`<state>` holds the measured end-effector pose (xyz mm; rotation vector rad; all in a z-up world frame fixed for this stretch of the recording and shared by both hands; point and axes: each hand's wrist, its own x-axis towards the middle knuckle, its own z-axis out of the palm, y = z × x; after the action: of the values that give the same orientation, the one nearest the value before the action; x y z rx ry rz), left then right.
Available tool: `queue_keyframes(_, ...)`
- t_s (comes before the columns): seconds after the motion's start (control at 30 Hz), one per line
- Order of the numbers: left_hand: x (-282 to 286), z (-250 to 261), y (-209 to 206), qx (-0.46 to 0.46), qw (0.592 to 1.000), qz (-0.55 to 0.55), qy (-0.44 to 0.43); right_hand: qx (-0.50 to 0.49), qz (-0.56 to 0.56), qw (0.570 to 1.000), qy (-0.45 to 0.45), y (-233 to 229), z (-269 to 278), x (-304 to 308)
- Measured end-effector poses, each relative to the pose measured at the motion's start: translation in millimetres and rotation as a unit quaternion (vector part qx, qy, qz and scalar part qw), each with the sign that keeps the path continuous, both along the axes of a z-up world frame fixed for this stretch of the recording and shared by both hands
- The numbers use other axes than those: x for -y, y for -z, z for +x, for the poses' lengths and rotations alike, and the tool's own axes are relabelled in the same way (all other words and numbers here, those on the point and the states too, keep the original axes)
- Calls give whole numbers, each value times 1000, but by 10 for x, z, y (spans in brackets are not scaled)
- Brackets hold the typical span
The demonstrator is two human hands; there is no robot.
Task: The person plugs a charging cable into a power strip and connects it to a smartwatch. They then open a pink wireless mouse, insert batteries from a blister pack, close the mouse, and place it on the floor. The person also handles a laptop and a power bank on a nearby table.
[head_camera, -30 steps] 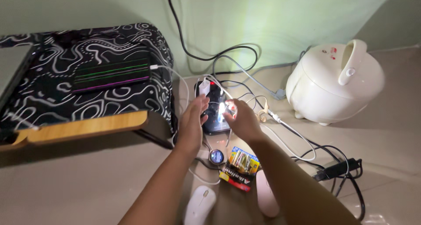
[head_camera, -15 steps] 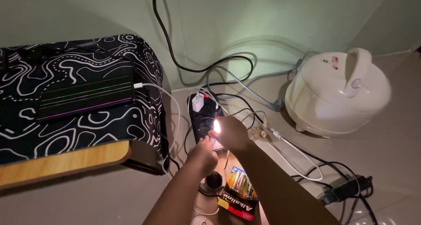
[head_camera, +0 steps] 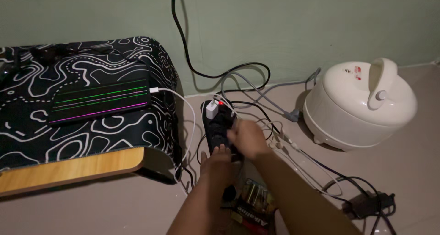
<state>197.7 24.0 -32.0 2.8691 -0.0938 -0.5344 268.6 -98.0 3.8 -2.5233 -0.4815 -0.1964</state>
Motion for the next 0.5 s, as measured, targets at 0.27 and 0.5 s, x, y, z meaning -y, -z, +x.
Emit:
queue_keyframes(0.27, -163, 193, 253, -32, 991, -119, -41, 34, -11, 999, 30, -1077, 35, -13)
queue_keyframes(0.5, -211, -148, -6, 179, 908, -366, -96, -25, 146, 987, -58, -1030, -586, 377)
